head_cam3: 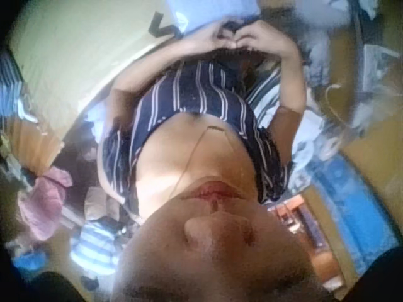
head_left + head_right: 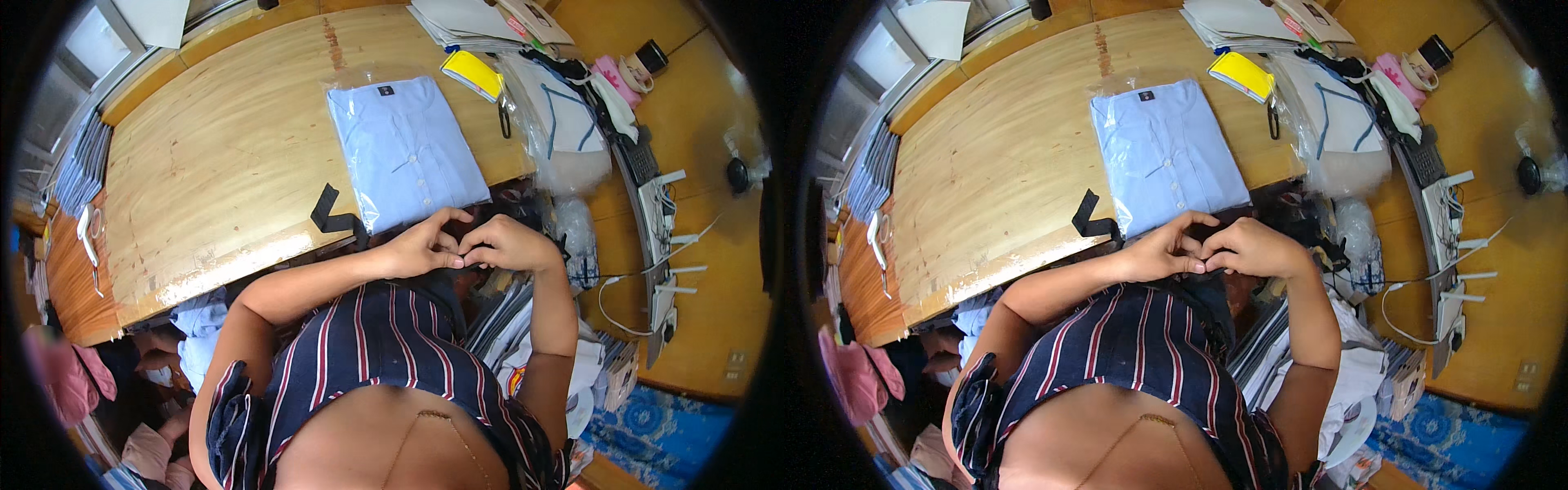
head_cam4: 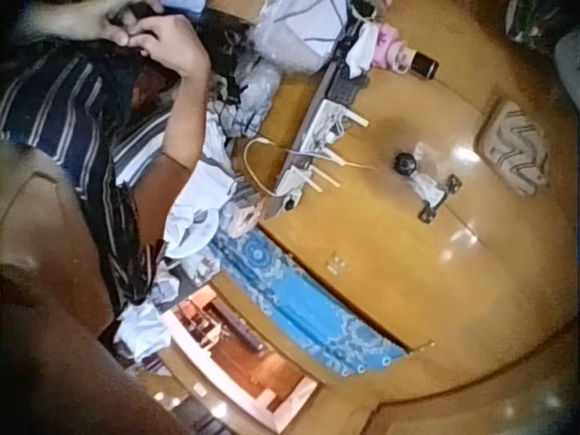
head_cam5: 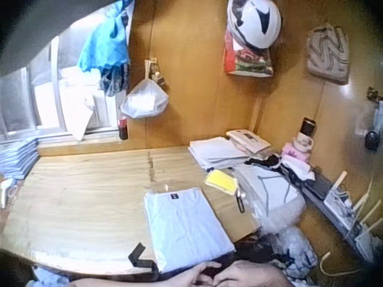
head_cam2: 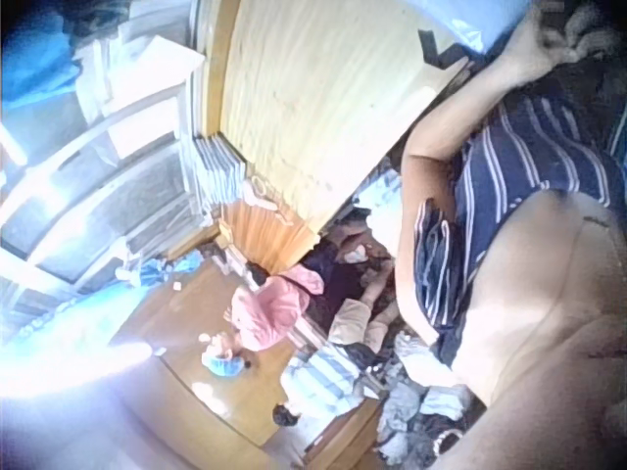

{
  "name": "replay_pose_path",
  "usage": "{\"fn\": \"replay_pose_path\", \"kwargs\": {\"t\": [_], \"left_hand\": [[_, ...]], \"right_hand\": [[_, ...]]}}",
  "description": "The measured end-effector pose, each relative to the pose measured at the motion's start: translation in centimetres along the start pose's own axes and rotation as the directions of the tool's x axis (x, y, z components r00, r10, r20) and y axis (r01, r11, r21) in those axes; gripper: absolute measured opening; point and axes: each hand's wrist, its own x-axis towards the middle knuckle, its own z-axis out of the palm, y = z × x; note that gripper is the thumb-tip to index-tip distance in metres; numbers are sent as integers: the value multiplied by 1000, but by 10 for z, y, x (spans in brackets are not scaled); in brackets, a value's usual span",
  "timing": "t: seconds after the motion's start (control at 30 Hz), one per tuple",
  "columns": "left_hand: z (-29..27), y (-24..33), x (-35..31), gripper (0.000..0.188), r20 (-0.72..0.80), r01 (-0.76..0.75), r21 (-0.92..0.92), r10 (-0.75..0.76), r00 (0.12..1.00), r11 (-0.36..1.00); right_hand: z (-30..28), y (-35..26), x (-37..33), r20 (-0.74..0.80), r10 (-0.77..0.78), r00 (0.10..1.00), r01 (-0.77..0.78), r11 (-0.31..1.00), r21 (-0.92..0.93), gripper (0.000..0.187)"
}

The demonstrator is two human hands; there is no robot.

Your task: The person places a folded shirt into a plastic bag, seals the bag, and labels it with tags. They then check a list, handle a second bagged shirt, and attach multiple tags to a series of clothing items on a table.

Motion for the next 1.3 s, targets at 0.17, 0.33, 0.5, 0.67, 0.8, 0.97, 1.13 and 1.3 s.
{"fn": "replay_pose_path", "kwargs": {"t": [0.17,0.33,0.5,0.67,0.8,0.97,1.13,1.3], "left_hand": [[-1,-7,9,20,57,138,11,-139,989,990],[23,-35,-1,20,189,292,-302,-243,951,907],[64,-20,16,16,154,226,-138,-204,967,964],[40,-14,47,18,-145,83,89,-69,987,993],[24,11,62,40,-169,114,114,-93,981,987],[12,6,92,40,-46,249,96,-246,968,964],[33,-3,95,20,-55,157,306,-147,988,939],[25,-20,68,14,-60,71,328,-54,997,942]], "right_hand": [[-70,110,5,-398,365,842,-305,930,207,19],[-108,211,76,-879,228,419,-725,667,-172,34],[-113,229,94,-897,270,350,-801,582,-138,27],[-99,235,62,-842,136,521,-647,707,-286,30],[-72,202,-5,-713,381,588,-247,925,290,32],[-55,221,-1,-915,95,392,-257,966,-10,30],[-85,201,70,-923,51,383,-446,885,-136,26],[-92,219,92,-910,276,308,-712,702,-29,33]]}}
